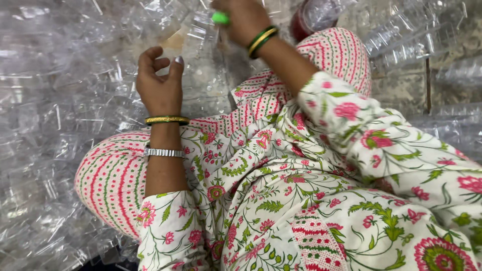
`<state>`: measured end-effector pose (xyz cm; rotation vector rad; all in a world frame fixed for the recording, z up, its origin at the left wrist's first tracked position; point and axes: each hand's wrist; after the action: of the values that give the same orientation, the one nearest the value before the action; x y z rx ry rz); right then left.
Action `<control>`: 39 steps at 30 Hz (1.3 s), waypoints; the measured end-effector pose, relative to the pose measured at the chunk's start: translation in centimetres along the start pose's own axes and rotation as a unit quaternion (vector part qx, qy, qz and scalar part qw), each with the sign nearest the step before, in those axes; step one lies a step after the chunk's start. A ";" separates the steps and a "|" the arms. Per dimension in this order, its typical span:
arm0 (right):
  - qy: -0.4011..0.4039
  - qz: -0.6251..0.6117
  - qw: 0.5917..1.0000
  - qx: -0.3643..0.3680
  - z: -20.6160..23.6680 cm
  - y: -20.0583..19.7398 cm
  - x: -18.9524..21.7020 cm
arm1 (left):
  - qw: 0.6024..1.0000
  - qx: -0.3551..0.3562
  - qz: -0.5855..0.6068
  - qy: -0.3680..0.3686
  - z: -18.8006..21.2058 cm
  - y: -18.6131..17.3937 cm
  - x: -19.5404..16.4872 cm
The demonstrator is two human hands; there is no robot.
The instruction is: The person sits on the floor among piles of clear plastic boxes and marks each box with a green marker, then stacks the marked boxes together with both hands. They handle the boxes one at a time, setting finished ones aside.
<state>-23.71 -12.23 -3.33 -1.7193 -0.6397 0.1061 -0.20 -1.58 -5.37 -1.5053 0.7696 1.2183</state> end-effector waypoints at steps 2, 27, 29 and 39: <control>-0.066 -0.018 0.998 0.003 -0.3 1.8 2.9 | 1.000 -0.012 0.008 0.023 -0.1 0.0 0.2; -0.014 -0.260 0.959 0.115 3.1 -0.5 3.4 | 0.997 0.036 -0.049 -0.056 -0.3 0.5 0.0; -0.087 -0.346 0.929 0.101 3.6 -2.7 4.0 | 0.984 0.050 0.088 -0.146 -0.4 0.2 -1.3; -0.065 -0.502 0.862 0.027 5.0 -6.6 6.2 | 0.943 0.134 0.286 -0.101 0.8 -1.8 -4.8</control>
<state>-22.88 -4.18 3.17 -1.1436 -1.5397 -0.4955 -0.23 -0.89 -0.21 -0.9364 1.2289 1.5860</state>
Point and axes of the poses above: each hand's wrist, its own z-axis away from the middle knuckle, its own y-axis out of the palm, x = y × z, and after that the axes turned 3 degrees about -y, right-handed
